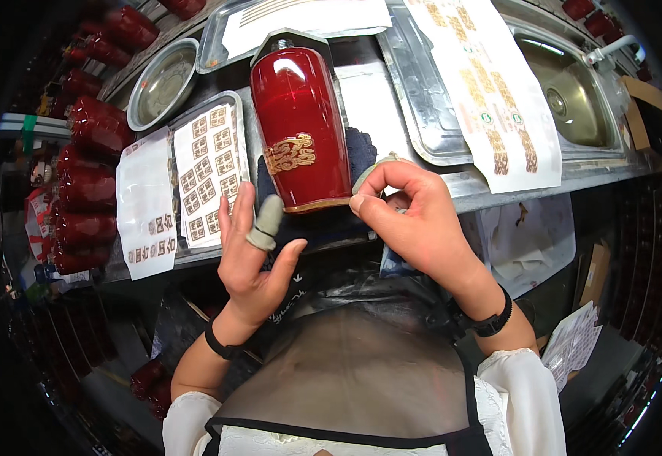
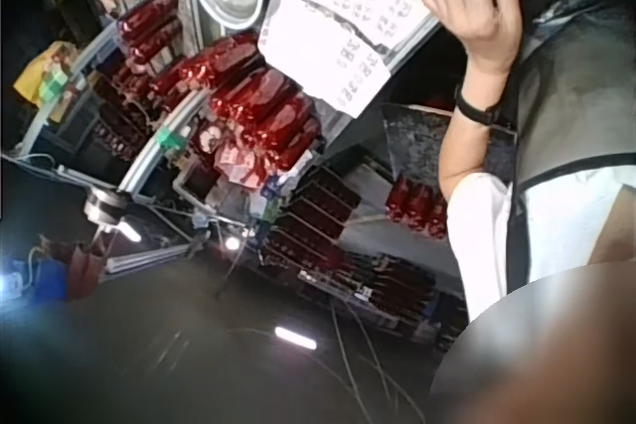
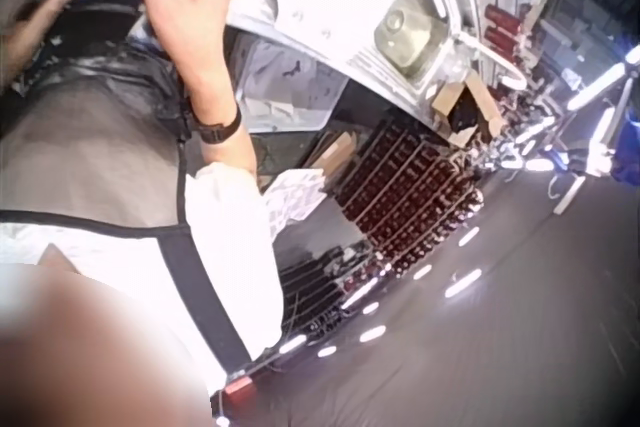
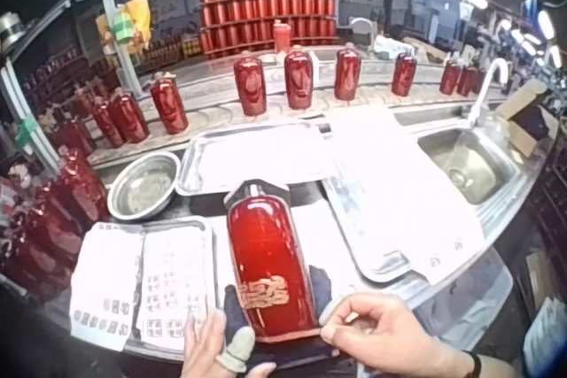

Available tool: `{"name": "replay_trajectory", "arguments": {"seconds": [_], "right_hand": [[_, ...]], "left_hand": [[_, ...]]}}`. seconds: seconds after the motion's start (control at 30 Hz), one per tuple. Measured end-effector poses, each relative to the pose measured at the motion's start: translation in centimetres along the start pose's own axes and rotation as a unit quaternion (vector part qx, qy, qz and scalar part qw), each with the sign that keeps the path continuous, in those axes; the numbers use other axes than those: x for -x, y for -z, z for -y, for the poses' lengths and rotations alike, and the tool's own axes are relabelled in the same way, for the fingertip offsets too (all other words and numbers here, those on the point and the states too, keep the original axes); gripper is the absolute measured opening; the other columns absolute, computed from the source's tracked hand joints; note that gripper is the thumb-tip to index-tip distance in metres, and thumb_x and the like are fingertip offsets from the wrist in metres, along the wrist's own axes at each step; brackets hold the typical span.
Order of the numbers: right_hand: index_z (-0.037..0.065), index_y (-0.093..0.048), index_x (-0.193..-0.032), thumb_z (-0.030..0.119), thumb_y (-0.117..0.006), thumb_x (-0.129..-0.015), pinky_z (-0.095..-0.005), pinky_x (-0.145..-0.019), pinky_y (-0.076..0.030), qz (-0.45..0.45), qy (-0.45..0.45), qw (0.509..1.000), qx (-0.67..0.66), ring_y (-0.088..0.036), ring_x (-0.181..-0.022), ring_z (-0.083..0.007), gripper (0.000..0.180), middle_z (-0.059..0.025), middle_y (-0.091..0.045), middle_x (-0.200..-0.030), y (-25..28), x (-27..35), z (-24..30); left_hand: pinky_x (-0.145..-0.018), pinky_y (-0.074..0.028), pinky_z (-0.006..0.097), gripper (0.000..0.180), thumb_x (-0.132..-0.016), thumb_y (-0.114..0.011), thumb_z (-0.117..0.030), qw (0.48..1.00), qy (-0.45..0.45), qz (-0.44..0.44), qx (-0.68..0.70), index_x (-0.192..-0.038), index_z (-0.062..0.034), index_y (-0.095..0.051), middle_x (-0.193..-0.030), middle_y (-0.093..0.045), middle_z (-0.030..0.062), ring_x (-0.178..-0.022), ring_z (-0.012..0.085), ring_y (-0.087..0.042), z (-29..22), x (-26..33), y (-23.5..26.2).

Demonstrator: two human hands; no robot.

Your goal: Applying and smoothing decorative and informational labels onto glass bottles in a factory setting.

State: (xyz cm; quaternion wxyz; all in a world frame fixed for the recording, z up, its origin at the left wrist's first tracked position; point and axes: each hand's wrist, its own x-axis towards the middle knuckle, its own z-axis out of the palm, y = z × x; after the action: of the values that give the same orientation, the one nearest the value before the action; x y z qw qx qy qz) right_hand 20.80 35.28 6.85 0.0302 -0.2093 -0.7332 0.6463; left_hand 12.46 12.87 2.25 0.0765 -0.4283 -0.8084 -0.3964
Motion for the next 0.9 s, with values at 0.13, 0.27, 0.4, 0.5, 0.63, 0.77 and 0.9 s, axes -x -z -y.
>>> {"name": "replay_trajectory", "arguments": {"seconds": [0.13,0.27,0.4,0.5,0.63,0.77,0.9], "right_hand": [[0.001,-0.065,-0.081,0.008,-0.068,-0.087,-0.0191,-0.062,-0.042,-0.002,-0.005,1.0,-0.012,-0.053,-0.073,-0.002,0.009,-0.0001,-0.062,-0.085,-0.1,0.0,-0.1],[0.001,-0.065,-0.081,0.007,-0.068,-0.087,-0.0184,-0.06,-0.041,-0.007,-0.003,1.0,-0.02,-0.052,-0.07,-0.0007,0.009,0.0012,-0.062,-0.084,-0.1,-0.3,-0.7],[0.001,-0.065,-0.082,0.006,-0.068,-0.087,-0.0176,-0.059,-0.041,-0.011,-0.007,1.0,-0.011,-0.051,-0.069,0.0001,0.008,0.0019,-0.062,-0.083,-0.2,-0.3,-1.0],[0.0,-0.065,-0.083,0.006,-0.068,-0.088,-0.0172,-0.059,-0.041,-0.012,0.003,1.0,-0.012,-0.051,-0.068,0.0007,0.008,0.0021,-0.062,-0.083,-0.5,-0.3,-1.0],[0.0,-0.065,-0.085,0.006,-0.068,-0.088,-0.0171,-0.059,-0.041,-0.008,-0.015,0.999,-0.033,-0.051,-0.069,0.0009,0.008,0.0021,-0.062,-0.084,-0.4,-0.3,-1.3],[0.0,-0.065,-0.085,0.007,-0.069,-0.087,-0.0167,-0.059,-0.041,-0.007,-0.017,1.0,-0.006,-0.051,-0.069,0.0011,0.008,0.0022,-0.062,-0.085,-0.4,-0.1,-1.2],[0.0,-0.065,-0.084,0.007,-0.069,-0.087,-0.017,-0.059,-0.041,-0.01,-0.011,1.0,-0.007,-0.052,-0.07,0.0003,0.008,0.0019,-0.062,-0.085,-0.8,-0.1,-0.4]], "left_hand": [[-0.115,-0.022,0.061,0.052,-0.078,-0.081,-0.013,0.999,-0.016,0.01,-0.036,-0.126,0.0021,-0.066,-0.147,-0.047,0.0295,-0.138,0.0427,-0.045,-0.1,0.7,-0.4],[-0.114,-0.022,0.063,0.049,-0.076,-0.082,-0.013,0.997,-0.049,0.0,-0.059,-0.122,-0.0021,-0.069,-0.148,-0.046,0.0289,-0.136,0.0451,-0.046,-0.8,-0.4,-0.5],[-0.113,-0.021,0.064,0.042,-0.073,-0.083,-0.014,0.994,-0.075,-0.008,-0.082,-0.114,-0.0091,-0.074,-0.147,-0.047,0.0286,-0.135,0.0466,-0.046,-1.5,-1.7,-0.7],[-0.112,-0.021,0.067,0.031,-0.072,-0.081,-0.014,0.992,-0.079,-0.007,-0.095,-0.103,-0.0122,-0.076,-0.146,-0.049,0.0279,-0.134,0.0486,-0.047,-2.2,-2.6,-0.6],[-0.11,-0.023,0.068,0.028,-0.071,-0.075,-0.01,0.985,-0.108,-0.018,-0.132,-0.099,-0.012,-0.077,-0.144,-0.052,0.0258,-0.13,0.0505,-0.049,-2.9,-4.1,-2.1],[-0.111,-0.027,0.064,0.055,-0.068,-0.083,-0.011,0.991,-0.085,-0.056,-0.092,-0.121,-0.0036,-0.069,-0.143,-0.053,0.0241,-0.133,0.044,-0.05,-1.4,-4.6,-2.9],[-0.115,-0.026,0.058,0.069,-0.072,-0.084,-0.011,0.998,-0.039,-0.056,-0.008,-0.135,0.0012,-0.059,-0.145,-0.052,0.0243,-0.136,0.041,-0.048,-0.2,-3.6,-2.4]]}}
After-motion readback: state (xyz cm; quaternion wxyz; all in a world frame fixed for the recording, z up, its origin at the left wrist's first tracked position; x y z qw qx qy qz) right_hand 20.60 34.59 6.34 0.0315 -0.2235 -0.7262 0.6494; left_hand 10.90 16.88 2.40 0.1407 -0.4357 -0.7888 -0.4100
